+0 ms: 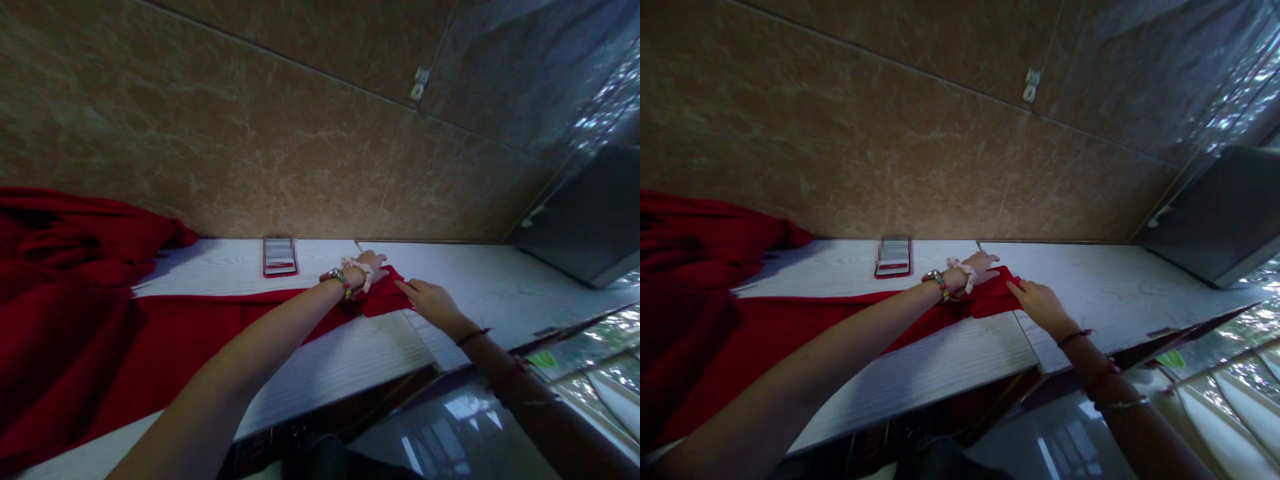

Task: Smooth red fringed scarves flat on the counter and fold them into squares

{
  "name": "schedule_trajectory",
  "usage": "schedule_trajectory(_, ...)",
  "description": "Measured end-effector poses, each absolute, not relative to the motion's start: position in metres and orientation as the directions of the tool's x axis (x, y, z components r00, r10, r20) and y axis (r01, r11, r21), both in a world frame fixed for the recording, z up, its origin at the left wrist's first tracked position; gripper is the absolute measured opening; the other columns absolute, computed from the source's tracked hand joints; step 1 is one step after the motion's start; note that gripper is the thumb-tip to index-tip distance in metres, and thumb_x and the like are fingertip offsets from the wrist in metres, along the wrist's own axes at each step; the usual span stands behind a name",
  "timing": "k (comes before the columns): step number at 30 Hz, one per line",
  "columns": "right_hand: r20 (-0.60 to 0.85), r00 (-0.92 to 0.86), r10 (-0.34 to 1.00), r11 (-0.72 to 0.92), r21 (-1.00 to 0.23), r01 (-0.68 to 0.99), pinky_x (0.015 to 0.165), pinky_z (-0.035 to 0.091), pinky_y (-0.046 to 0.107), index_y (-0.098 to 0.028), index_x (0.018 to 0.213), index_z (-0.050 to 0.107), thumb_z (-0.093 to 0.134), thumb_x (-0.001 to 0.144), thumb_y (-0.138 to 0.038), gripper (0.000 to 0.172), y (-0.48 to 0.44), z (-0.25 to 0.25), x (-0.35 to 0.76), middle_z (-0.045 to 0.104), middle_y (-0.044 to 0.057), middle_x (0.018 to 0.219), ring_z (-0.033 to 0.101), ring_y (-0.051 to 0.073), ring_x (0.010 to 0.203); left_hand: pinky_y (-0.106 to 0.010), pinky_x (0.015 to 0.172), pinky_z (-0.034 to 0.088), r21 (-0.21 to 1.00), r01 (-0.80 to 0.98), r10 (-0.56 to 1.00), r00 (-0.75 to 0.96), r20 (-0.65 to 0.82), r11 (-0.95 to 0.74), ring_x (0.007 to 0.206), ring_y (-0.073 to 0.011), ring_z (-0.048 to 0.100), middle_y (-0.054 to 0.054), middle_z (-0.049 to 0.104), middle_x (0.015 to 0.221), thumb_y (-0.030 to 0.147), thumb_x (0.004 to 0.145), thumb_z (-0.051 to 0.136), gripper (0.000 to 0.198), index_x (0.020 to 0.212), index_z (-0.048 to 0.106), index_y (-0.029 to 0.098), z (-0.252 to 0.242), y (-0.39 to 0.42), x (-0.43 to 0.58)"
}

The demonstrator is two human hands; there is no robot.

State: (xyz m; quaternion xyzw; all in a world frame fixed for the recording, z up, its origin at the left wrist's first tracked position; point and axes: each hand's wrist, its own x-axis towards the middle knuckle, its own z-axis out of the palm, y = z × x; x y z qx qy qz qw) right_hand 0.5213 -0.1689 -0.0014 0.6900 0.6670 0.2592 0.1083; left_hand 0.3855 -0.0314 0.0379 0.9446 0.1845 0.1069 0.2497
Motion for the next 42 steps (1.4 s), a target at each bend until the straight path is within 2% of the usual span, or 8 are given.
schedule_trajectory(2,0.221,0.025,0.975,-0.118,0.418,0.901,0.063,0.047,0.026,-0.018,0.121,0.051,0.038,0.083,-0.012,0.04,-0.17,-0.017,0.527,0.063,0.011,0.096,0.06,0.018,0.077,-0.044,0.092,0.039,0.449,0.322,0.398,0.913,0.084,-0.834,0.111,-0.0262,0.046,-0.014,0.045,0.123,0.04,0.083,0.053,0.044,0.118,0.048,0.013,0.015,-0.045,0.381)
schedule_trajectory(6,0.254,0.063,0.965,-0.119,0.211,0.97,0.071,0.049,0.028,-0.017,0.126,0.045,0.034,0.082,-0.01,0.046,-0.166,-0.024,0.533,0.062,0.009,0.1,0.06,0.017,0.083,-0.055,0.101,0.019,0.251,0.331,0.36,0.929,0.079,-0.91,0.13,-0.0358,0.014,-0.017,0.017,0.143,0.052,0.075,0.056,0.077,0.135,0.027,0.014,-0.013,-0.057,0.364)
schedule_trajectory(9,0.252,0.027,0.967,-0.055,0.105,0.993,0.079,0.048,0.03,-0.016,0.125,0.046,0.033,0.08,-0.007,0.048,-0.162,-0.022,0.534,0.062,0.009,0.1,0.059,0.017,0.089,-0.059,0.094,0.027,0.142,0.355,0.364,0.931,0.04,-0.924,0.129,-0.0383,0.012,-0.014,0.013,0.145,0.043,0.079,0.051,0.071,0.138,0.021,0.018,-0.019,-0.053,0.356)
schedule_trajectory(14,0.272,-0.036,0.962,0.03,0.029,0.999,0.083,0.047,0.035,-0.014,0.123,0.048,0.034,0.079,-0.007,0.047,-0.153,-0.027,0.512,0.063,0.01,0.097,0.057,0.02,0.092,-0.05,0.088,0.04,0.09,0.342,0.344,0.939,0.001,-0.935,0.128,-0.0377,0.017,-0.012,0.019,0.143,0.03,0.082,0.047,0.059,0.137,0.026,0.021,-0.019,-0.039,0.331)
schedule_trajectory(23,0.294,-0.171,0.94,0.152,0.087,0.985,0.081,0.047,0.035,-0.013,0.126,0.045,0.032,0.081,-0.008,0.047,-0.121,-0.02,0.416,0.061,0.011,0.103,0.055,0.02,0.092,-0.04,0.1,0.028,-0.021,0.375,0.374,0.927,0.021,-0.927,0.127,-0.0284,0.023,-0.013,0.027,0.139,0.029,0.081,0.048,0.056,0.133,0.032,0.015,-0.02,-0.012,0.23)
schedule_trajectory(28,0.36,-0.193,0.913,0.094,0.276,0.957,0.076,0.049,0.035,-0.014,0.122,0.049,0.039,0.081,-0.011,0.042,-0.112,-0.007,0.395,0.052,0.015,0.12,0.053,0.024,0.098,-0.045,0.097,0.031,0.016,0.384,0.383,0.918,0.104,-0.923,0.124,-0.0296,0.028,-0.015,0.031,0.137,0.037,0.08,0.051,0.054,0.128,0.04,0.015,-0.019,-0.012,0.22)
schedule_trajectory(32,0.22,-0.297,0.929,0.197,0.385,0.902,0.078,0.05,0.036,-0.005,0.122,0.047,0.034,0.081,-0.004,0.043,-0.114,0.001,0.397,0.049,0.02,0.125,0.056,0.025,0.099,-0.046,0.097,0.03,0.089,0.382,0.392,0.903,0.176,-0.92,0.126,-0.0275,0.025,-0.011,0.031,0.138,0.043,0.085,0.045,0.052,0.13,0.038,0.018,-0.026,-0.01,0.22)
schedule_trajectory(42,0.201,-0.291,0.935,0.24,0.243,0.94,0.086,0.048,0.037,-0.011,0.134,0.032,0.028,0.079,0.0,0.056,-0.124,-0.028,0.427,0.034,0.016,0.138,0.051,0.023,0.111,-0.054,0.099,0.022,0.062,0.397,0.402,0.907,0.125,-0.916,0.13,-0.0326,0.015,-0.005,0.021,0.144,0.051,0.087,0.036,0.058,0.137,0.026,0.023,-0.031,-0.009,0.219)
